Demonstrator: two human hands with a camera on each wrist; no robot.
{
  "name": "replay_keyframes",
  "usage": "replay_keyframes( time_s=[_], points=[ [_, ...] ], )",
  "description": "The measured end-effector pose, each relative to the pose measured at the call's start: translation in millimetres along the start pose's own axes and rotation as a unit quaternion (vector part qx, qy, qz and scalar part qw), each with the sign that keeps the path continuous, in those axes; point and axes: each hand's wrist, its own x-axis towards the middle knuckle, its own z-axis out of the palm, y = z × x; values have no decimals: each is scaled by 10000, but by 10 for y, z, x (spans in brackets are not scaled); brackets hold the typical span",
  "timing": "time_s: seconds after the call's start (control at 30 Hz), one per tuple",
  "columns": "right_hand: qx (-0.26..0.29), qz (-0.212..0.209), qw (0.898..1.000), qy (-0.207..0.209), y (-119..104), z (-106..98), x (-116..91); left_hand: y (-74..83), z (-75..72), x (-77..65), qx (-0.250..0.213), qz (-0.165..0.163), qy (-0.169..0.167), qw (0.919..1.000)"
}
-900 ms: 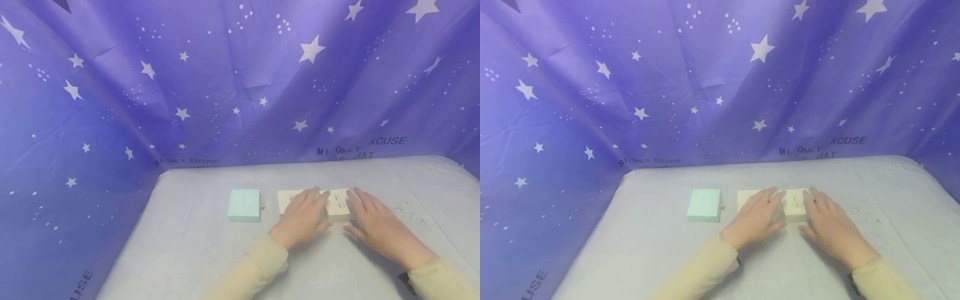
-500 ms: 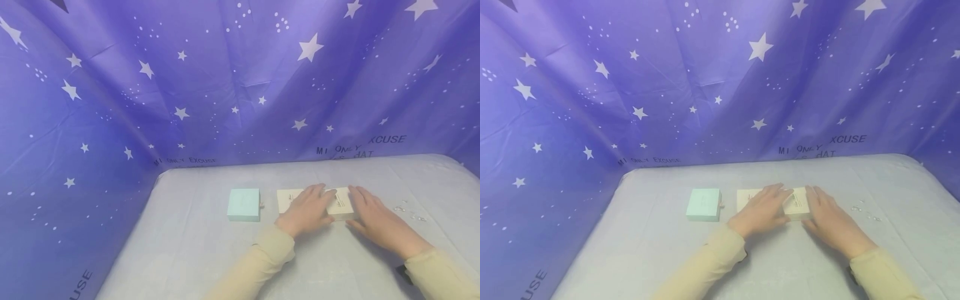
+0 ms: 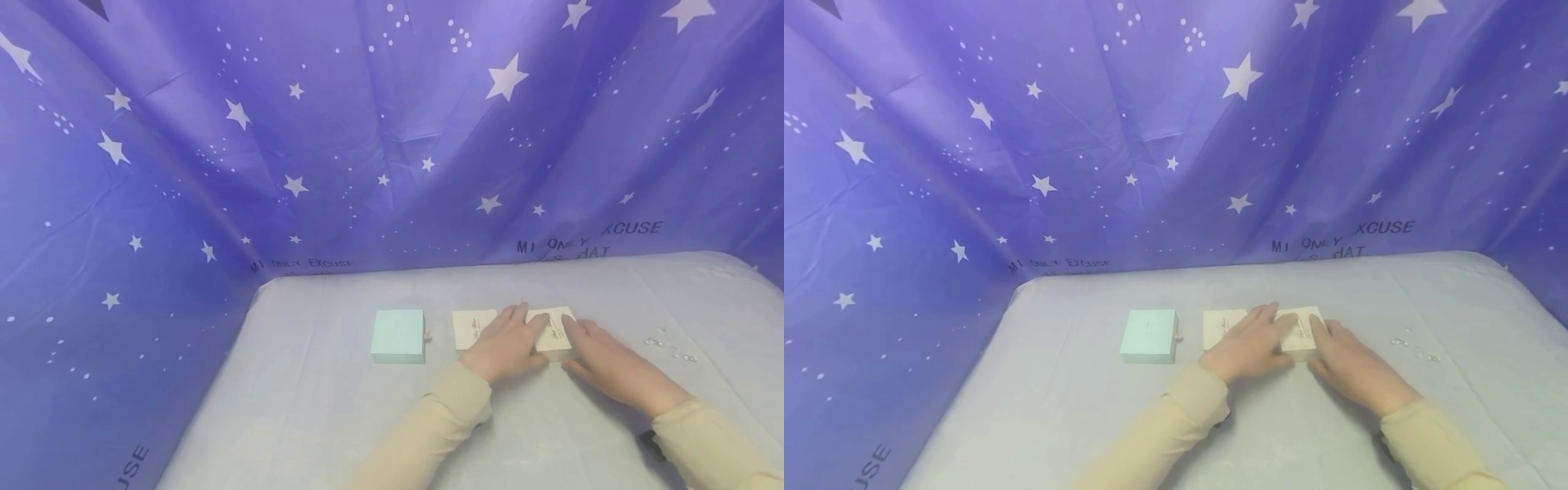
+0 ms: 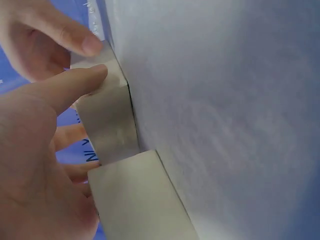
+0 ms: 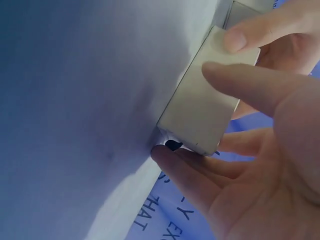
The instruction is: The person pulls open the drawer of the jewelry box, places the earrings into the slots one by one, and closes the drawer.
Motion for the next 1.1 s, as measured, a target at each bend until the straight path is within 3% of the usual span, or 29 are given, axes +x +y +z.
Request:
replay_keyframes(
  time_s=[0.5, 0.83, 1.1],
  points=[
    [-100, 115, 9997, 184, -41, 3, 31, 24, 2, 75, 133, 143, -1, 9998],
    [132, 251, 9994, 203, -113, -48, -46, 63, -83, -18, 148, 228, -64, 9996],
    [82, 55, 9989, 458, -189, -91, -119, 73, -123, -119, 310, 299, 40, 9991]
  ],
)
